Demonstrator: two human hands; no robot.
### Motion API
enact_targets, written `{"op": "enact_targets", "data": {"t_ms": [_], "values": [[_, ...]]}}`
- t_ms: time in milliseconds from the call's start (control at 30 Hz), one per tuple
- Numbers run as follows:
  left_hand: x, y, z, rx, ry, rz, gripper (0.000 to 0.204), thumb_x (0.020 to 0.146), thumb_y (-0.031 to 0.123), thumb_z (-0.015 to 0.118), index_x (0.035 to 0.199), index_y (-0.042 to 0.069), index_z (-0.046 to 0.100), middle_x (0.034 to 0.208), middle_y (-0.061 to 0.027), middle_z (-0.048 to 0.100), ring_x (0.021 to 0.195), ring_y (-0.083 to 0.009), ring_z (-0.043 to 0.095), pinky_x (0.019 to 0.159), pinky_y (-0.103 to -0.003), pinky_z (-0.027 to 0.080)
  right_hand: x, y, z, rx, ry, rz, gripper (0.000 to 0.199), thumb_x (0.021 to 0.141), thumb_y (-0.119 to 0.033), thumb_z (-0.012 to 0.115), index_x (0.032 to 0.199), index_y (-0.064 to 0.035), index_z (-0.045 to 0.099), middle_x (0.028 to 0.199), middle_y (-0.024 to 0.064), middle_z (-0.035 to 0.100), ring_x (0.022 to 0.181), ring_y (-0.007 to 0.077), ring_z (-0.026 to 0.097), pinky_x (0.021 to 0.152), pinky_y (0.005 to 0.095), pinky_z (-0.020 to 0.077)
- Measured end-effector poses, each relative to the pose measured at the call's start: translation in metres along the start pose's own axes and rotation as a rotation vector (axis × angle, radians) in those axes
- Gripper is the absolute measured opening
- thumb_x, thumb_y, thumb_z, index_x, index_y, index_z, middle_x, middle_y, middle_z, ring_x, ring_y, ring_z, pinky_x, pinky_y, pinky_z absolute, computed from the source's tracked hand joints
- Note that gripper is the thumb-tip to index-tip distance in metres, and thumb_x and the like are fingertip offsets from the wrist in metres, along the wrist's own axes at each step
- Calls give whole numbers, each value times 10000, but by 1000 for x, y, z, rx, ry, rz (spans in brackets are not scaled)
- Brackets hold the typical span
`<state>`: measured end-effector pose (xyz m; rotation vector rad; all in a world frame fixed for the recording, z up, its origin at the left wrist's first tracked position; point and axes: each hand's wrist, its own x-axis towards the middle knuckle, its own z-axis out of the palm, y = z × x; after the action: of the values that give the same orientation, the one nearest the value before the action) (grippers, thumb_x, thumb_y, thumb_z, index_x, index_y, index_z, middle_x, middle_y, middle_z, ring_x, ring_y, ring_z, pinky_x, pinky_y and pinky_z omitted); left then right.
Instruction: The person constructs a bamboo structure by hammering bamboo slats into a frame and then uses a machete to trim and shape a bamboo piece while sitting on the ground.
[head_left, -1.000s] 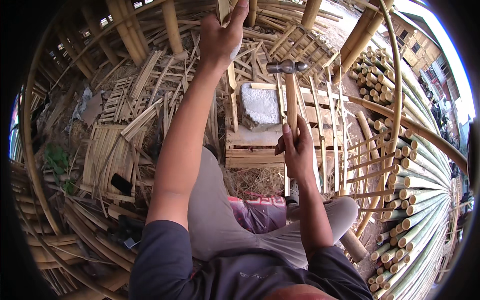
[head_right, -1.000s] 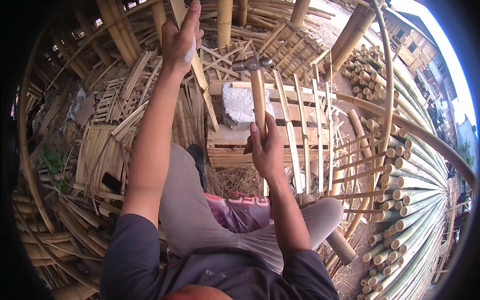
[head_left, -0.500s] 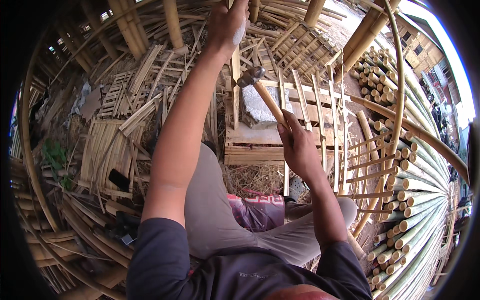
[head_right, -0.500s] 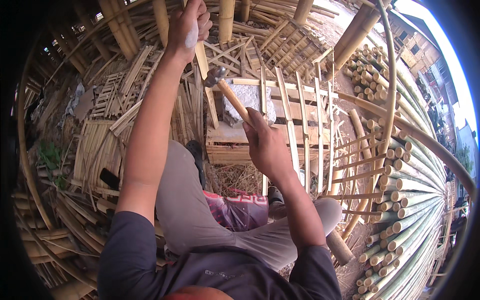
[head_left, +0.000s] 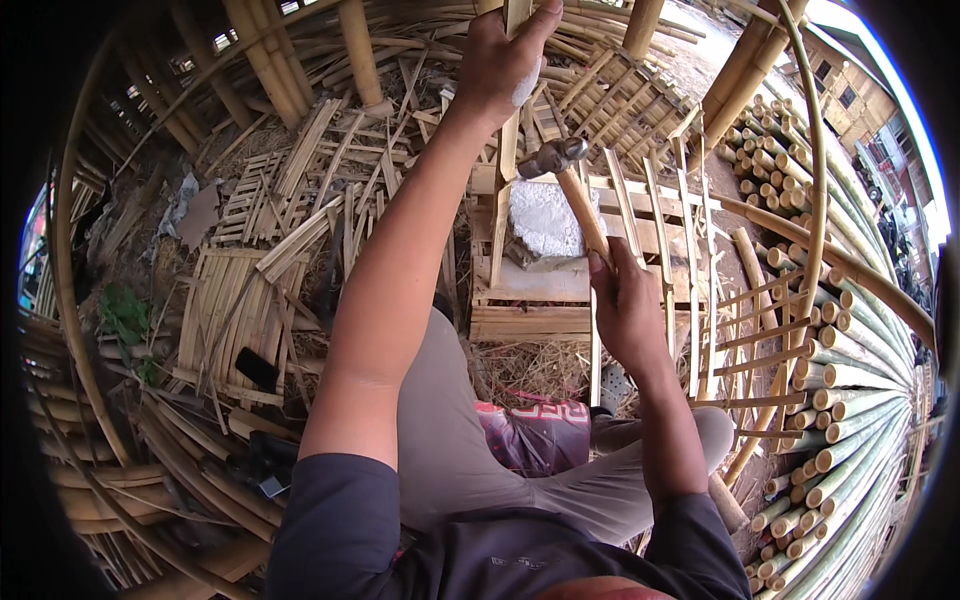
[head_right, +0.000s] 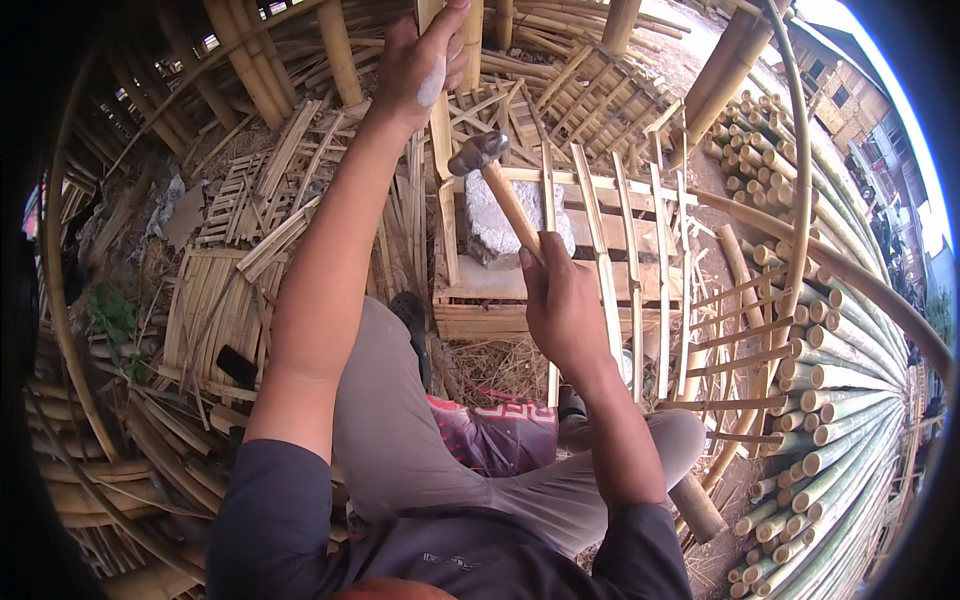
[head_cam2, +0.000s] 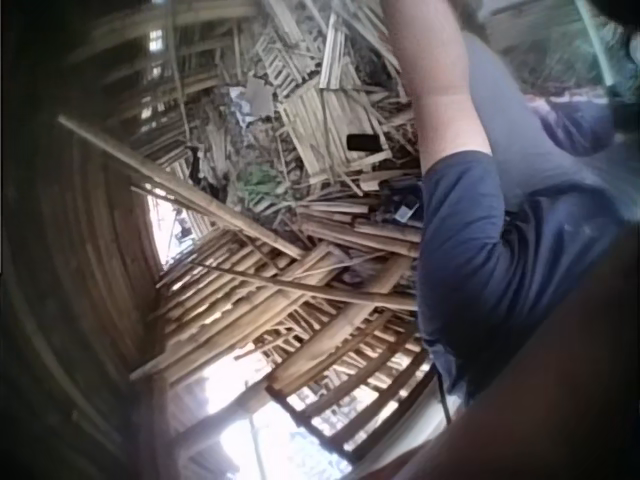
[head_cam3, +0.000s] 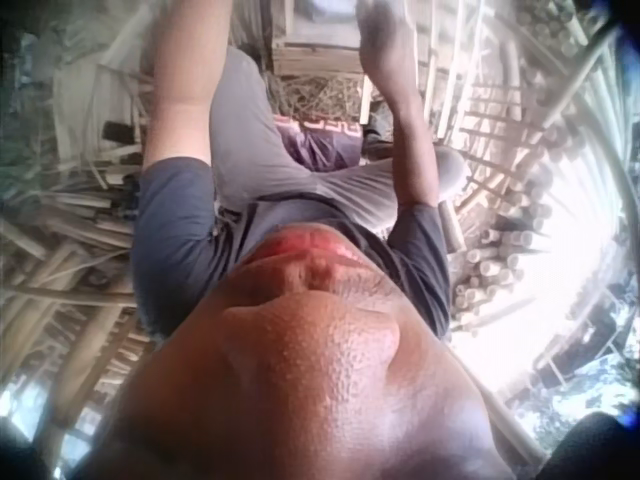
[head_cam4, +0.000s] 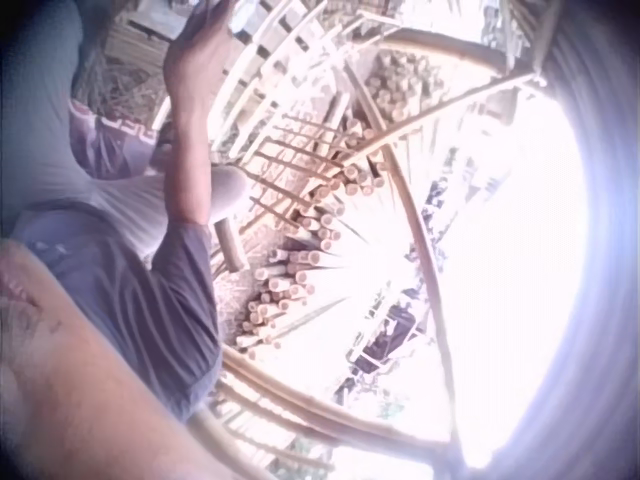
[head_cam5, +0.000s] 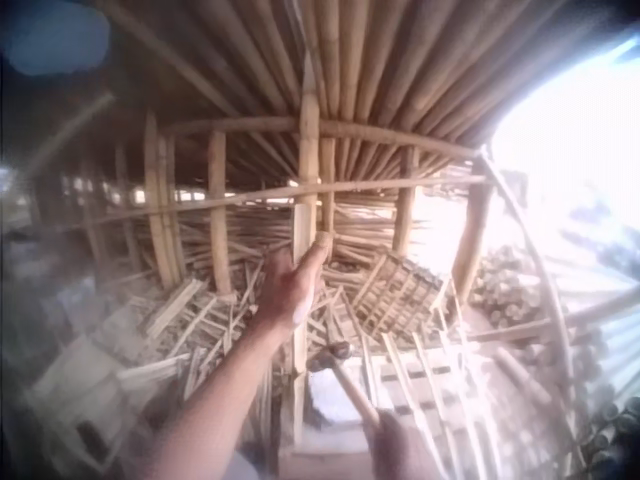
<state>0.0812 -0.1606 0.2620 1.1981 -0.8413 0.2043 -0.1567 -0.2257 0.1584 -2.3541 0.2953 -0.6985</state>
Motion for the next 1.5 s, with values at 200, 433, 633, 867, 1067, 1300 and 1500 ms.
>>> {"op": "enact_targets", "data": {"t_ms": [200, 433, 633, 867, 1067, 1300, 1500], "values": [[4, -11, 3, -209, -107, -26, 422, 1003, 448, 524, 706, 158, 452, 508, 83, 310, 385, -74, 293, 385, -265, 235, 19, -19, -20, 110, 229, -167, 119, 983, -78, 534, 1008, 28, 486, 556, 152, 515, 434, 303, 531, 429, 399, 359], [12, -19, -8, -555, -432, -248, 433, 1025, 464, 459, 711, 175, 386, 528, 55, 293, 404, -83, 285, 390, -272, 253, -5, 10, 2, -201, -162, -109, 162, 964, -99, 540, 1039, -8, 429, 573, 244, 551, 552, 466, 579, 473, 531, 402], [11, -20, -18, -569, -402, -253, 475, 1022, 515, 419, 687, 184, 360, 539, 63, 264, 414, -82, 263, 399, -267, 254, -8, -25, -23, -117, -127, -63, 126, 967, -65, 546, 1057, -9, 476, 581, 207, 541, 523, 424, 581, 460, 471, 393], [14, -22, -11, -454, -427, -240, 507, 998, 573, 424, 680, 182, 371, 544, 61, 274, 417, -77, 268, 398, -265, 277, 11, -16, -1, -141, -13, -49, 123, 977, -74, 512, 1024, 15, 441, 576, 230, 548, 490, 440, 553, 452, 506, 391], [15, -10, -17, -408, -339, -138, 493, 1013, 553, 404, 690, 181, 381, 551, 61, 293, 427, -74, 295, 398, -253, 290, -22, -7, -8, -175, -235, -95, 116, 964, -82, 555, 1006, 1, 486, 583, 241, 558, 558, 452, 590, 494, 519, 404], [15, -23, -5, -355, -418, -79, 480, 1036, 512, 376, 687, 183, 378, 542, 59, 293, 425, -82, 296, 394, -270, 280, 16, -25, 2, -93, 131, -169, 168, 968, -30, 516, 1068, 50, 407, 546, 178, 523, 452, 369, 573, 421, 457, 389], [16, -28, -11, -187, -325, -41, 454, 1050, 466, 371, 709, 169, 410, 542, 60, 310, 420, -89, 309, 400, -269, 288, -16, -18, -15, -287, -104, -120, 196, 960, -89, 557, 1084, 43, 484, 578, 243, 561, 531, 450, 593, 468, 521, 409]]}}
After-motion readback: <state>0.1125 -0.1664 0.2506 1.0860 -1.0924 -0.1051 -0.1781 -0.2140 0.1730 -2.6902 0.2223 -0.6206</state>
